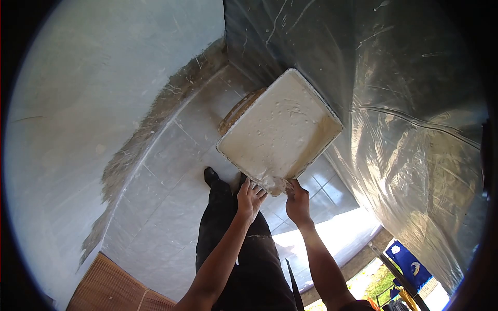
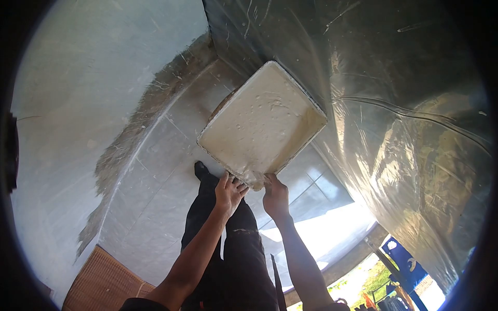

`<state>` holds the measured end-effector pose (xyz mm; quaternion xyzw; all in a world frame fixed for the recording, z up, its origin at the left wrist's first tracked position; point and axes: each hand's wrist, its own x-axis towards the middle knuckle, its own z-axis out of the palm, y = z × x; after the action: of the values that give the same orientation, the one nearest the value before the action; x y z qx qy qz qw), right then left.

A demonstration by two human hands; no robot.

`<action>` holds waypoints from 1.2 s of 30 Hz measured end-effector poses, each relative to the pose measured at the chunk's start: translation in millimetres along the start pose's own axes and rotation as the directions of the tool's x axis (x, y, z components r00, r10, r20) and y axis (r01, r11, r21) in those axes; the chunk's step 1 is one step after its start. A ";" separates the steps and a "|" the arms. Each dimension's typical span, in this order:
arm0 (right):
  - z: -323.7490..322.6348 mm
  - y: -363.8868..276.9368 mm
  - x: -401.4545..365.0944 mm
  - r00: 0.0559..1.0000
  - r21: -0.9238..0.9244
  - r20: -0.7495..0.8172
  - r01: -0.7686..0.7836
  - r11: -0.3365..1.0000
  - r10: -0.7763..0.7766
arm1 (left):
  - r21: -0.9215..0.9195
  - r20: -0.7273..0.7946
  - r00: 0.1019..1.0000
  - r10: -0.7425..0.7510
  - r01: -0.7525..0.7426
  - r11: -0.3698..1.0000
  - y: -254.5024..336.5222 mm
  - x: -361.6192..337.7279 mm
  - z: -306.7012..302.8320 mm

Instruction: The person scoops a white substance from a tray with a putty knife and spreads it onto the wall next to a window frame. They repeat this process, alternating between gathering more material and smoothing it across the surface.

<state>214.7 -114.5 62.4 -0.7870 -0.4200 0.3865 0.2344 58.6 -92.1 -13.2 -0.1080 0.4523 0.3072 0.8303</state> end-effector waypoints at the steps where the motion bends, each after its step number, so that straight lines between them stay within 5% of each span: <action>1: 4.4 1.5 7.9 0.999 0.004 0.042 0.031 1.000 -0.031 | -0.005 0.019 1.000 -0.006 0.006 1.000 0.4 0.2 -0.7; 19: 38.8 -9.3 16.4 0.981 -0.265 0.192 0.082 0.961 -0.031 | -0.052 0.045 0.999 0.029 -0.027 0.998 -4.8 1.3 -2.7; 25: 21.9 1.8 32.5 0.986 -0.050 0.166 0.008 0.999 0.000 | -0.023 0.016 1.000 0.010 -0.009 1.000 2.2 -4.4 7.7; 28: 25.7 -5.7 28.3 0.980 -0.188 0.190 -0.013 0.982 0.050 | -0.004 0.044 0.999 0.011 -0.011 1.000 2.5 -6.6 7.3; 36: 22.0 3.6 31.7 0.988 -0.116 0.144 -0.031 0.993 0.047 | -0.007 0.050 0.998 0.025 -0.025 1.000 3.9 -4.1 8.5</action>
<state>209.8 -88.8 33.8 -0.7766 -0.4418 0.4233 0.1502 60.4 -86.8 -4.7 -0.0973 0.4318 0.3216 0.8371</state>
